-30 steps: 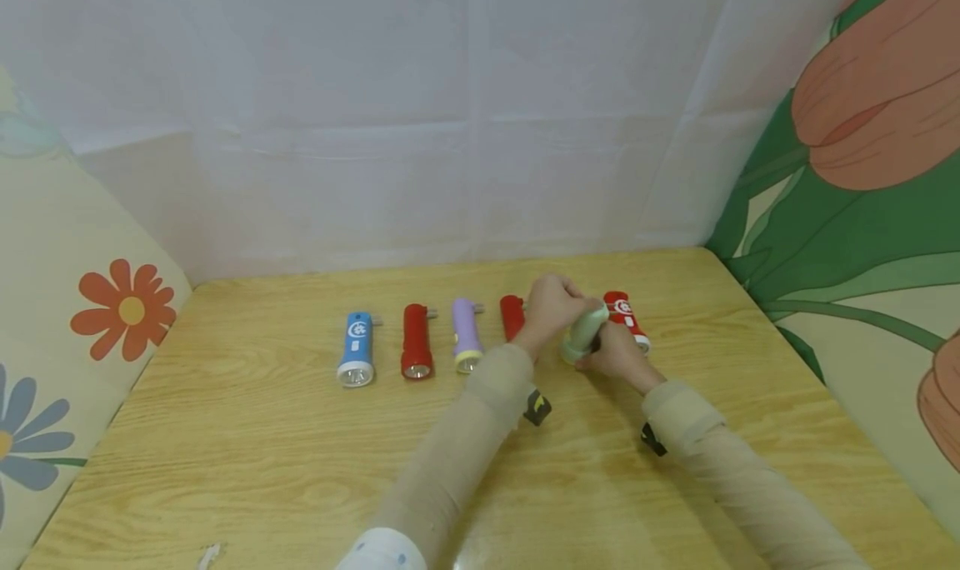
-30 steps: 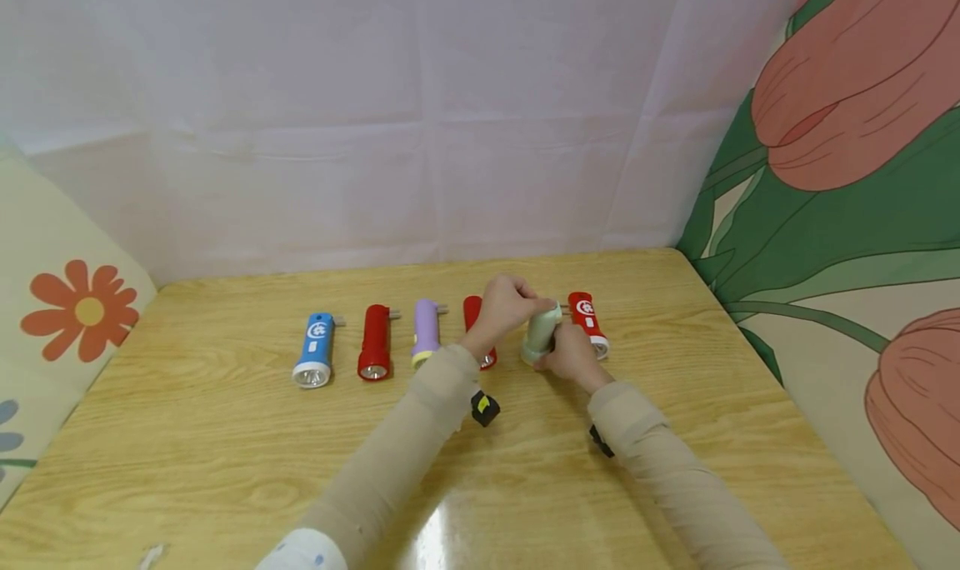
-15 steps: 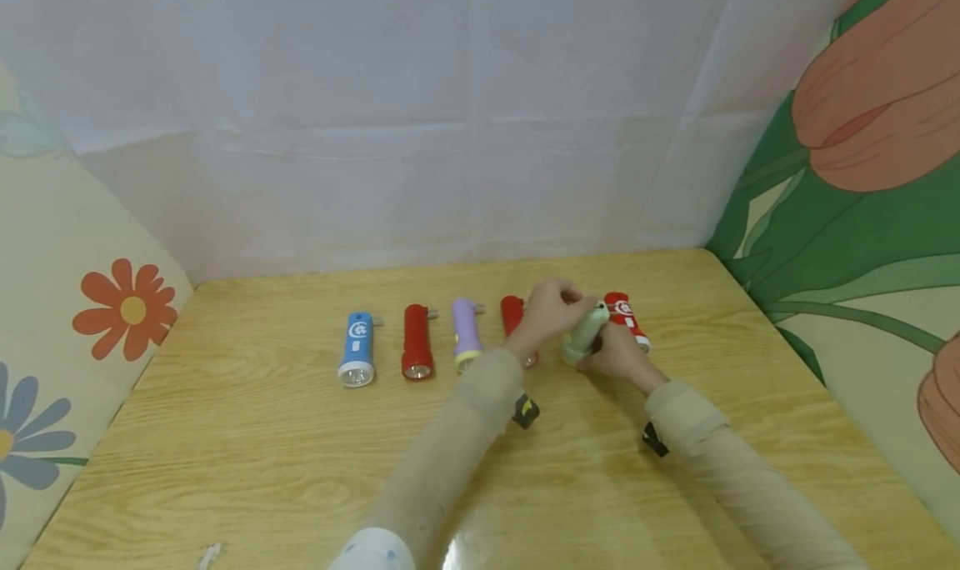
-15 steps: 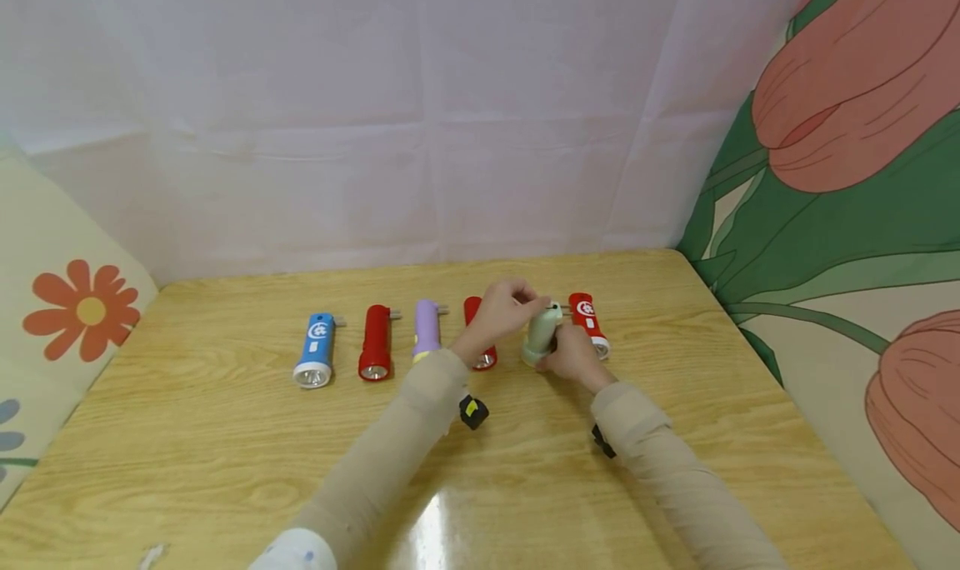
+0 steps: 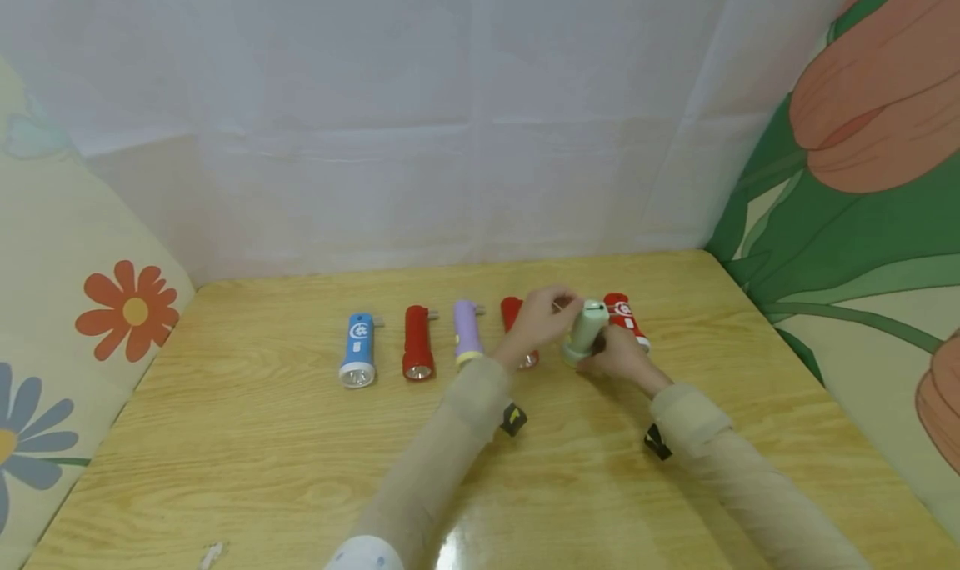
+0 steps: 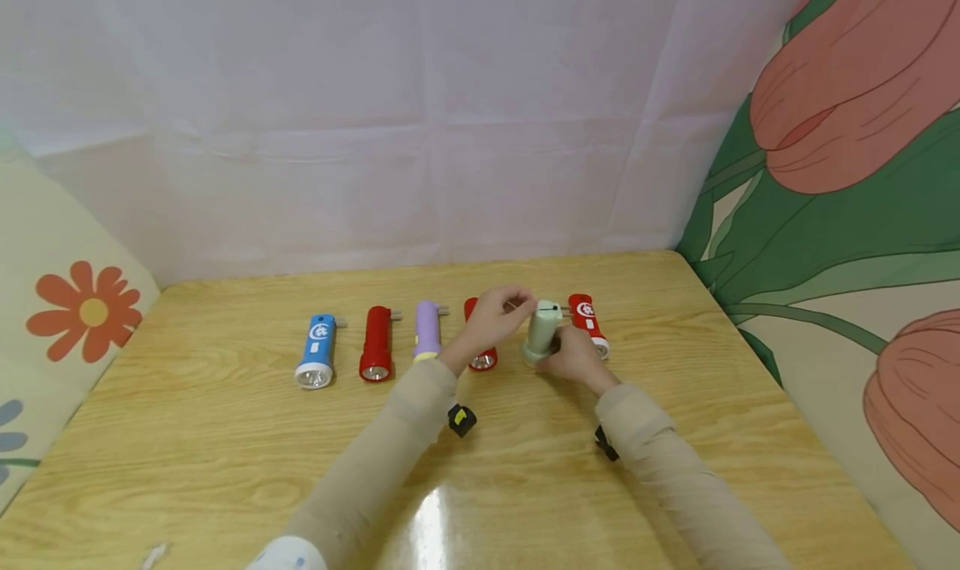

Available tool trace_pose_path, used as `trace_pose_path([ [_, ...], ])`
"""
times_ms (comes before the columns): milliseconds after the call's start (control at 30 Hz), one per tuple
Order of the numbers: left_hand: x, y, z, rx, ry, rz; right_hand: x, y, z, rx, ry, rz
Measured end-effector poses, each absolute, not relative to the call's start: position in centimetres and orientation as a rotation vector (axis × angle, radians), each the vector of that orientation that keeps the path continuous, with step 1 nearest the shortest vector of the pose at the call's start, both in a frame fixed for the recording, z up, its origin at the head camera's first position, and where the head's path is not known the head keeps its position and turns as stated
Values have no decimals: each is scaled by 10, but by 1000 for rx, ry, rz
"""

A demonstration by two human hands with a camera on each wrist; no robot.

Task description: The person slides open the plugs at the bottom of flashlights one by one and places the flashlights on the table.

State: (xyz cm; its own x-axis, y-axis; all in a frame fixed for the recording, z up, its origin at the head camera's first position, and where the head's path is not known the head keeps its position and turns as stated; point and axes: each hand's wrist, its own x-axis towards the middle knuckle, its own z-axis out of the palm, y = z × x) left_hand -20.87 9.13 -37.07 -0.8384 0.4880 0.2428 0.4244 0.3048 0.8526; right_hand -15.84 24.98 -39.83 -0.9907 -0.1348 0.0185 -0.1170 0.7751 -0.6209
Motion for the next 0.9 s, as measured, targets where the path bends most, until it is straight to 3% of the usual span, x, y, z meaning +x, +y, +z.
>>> trace_pose_path([
  [467, -211, 87, -374, 1207, 2502, 1498, -157, 247, -399, -184, 2959, -1017],
  [900, -207, 96, -372, 1239, 2513, 1460, -155, 245, -397, -215, 2941, -1034],
])
